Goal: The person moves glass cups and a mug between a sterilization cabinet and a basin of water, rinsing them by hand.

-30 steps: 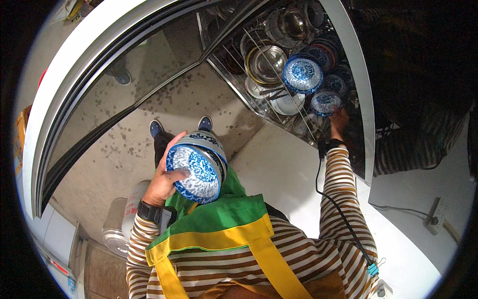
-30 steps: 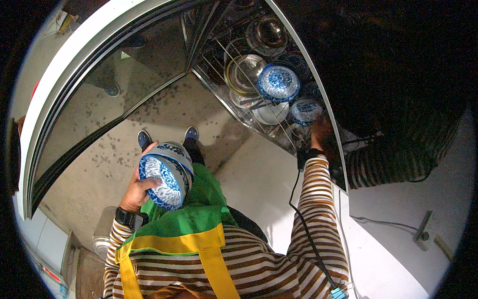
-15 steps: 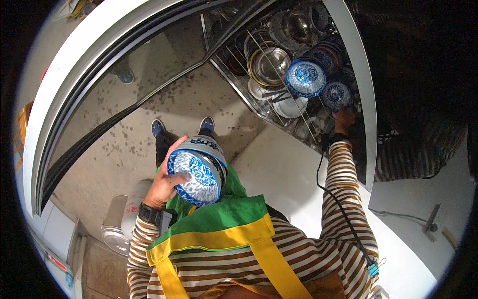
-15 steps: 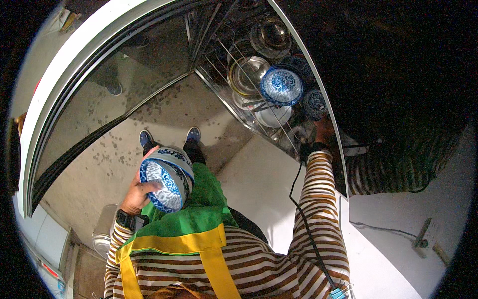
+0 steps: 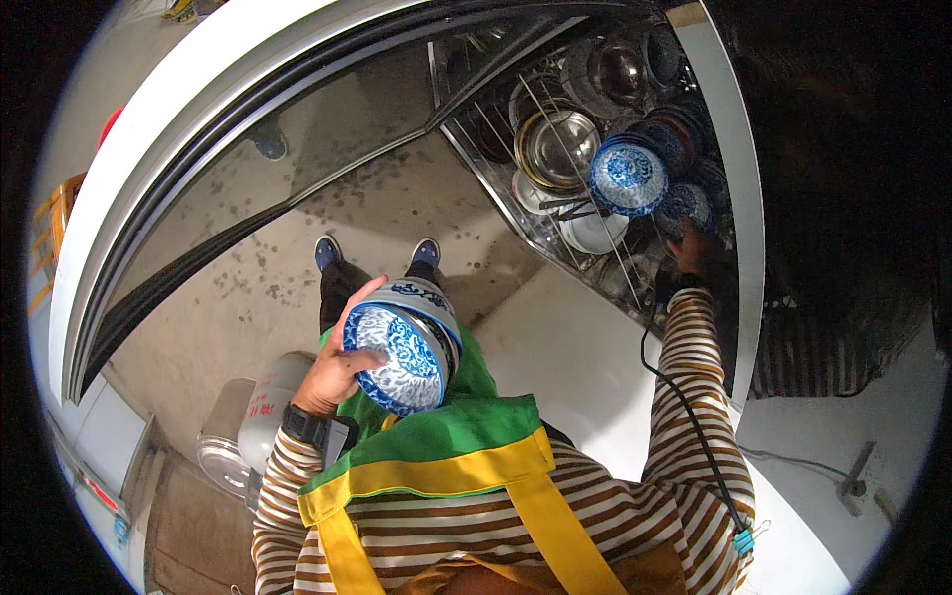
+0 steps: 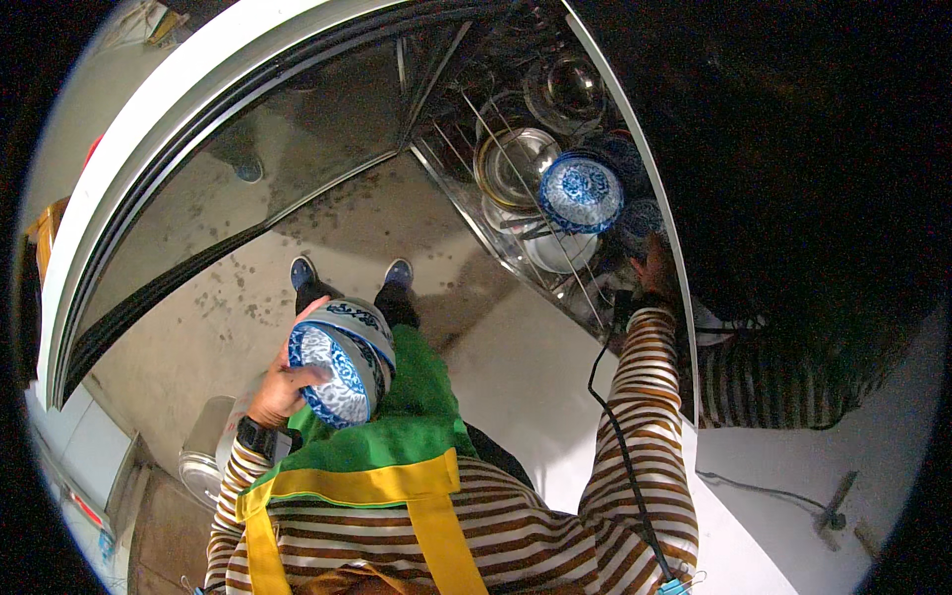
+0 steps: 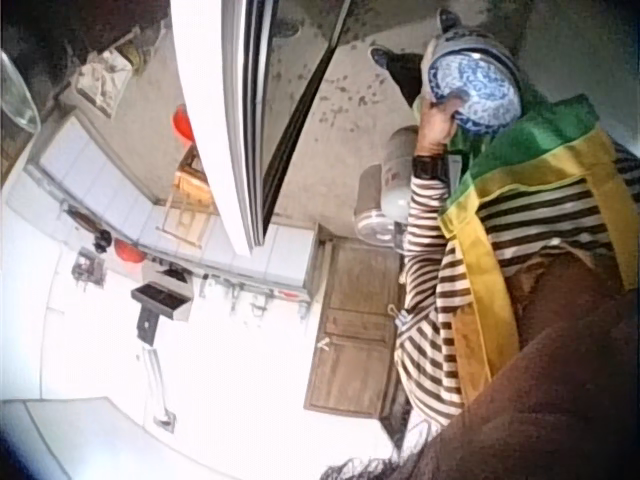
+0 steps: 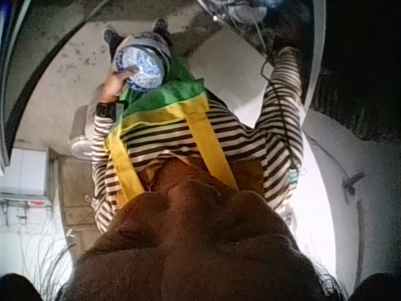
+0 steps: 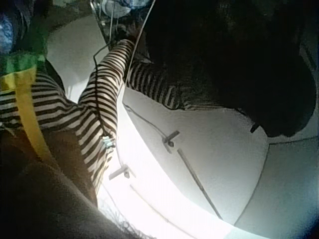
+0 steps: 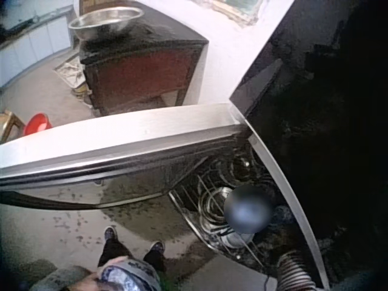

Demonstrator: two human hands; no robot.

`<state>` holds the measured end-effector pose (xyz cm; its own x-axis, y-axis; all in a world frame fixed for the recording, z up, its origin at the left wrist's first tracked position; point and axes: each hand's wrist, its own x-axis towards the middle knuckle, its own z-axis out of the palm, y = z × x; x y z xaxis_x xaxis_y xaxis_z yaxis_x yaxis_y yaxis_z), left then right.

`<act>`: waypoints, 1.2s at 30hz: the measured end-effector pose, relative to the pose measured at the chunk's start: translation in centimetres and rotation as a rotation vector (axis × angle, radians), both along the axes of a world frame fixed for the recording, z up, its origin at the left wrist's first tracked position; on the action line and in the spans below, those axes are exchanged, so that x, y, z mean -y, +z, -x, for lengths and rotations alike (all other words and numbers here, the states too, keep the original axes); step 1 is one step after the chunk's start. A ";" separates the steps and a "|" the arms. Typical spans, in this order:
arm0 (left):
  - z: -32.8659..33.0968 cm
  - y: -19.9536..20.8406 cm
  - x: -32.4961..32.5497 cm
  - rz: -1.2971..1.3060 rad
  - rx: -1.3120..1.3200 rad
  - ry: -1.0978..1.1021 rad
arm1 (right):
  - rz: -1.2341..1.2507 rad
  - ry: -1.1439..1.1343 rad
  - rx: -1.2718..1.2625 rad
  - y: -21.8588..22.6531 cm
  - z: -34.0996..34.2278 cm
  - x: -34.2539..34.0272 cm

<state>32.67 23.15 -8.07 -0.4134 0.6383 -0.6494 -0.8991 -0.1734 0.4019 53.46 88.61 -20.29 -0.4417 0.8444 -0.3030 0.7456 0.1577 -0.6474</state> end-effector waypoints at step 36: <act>-0.5 0.1 0.0 0.044 0.022 -0.001 | -0.054 -0.366 -0.083 -2.0 0.0 4.7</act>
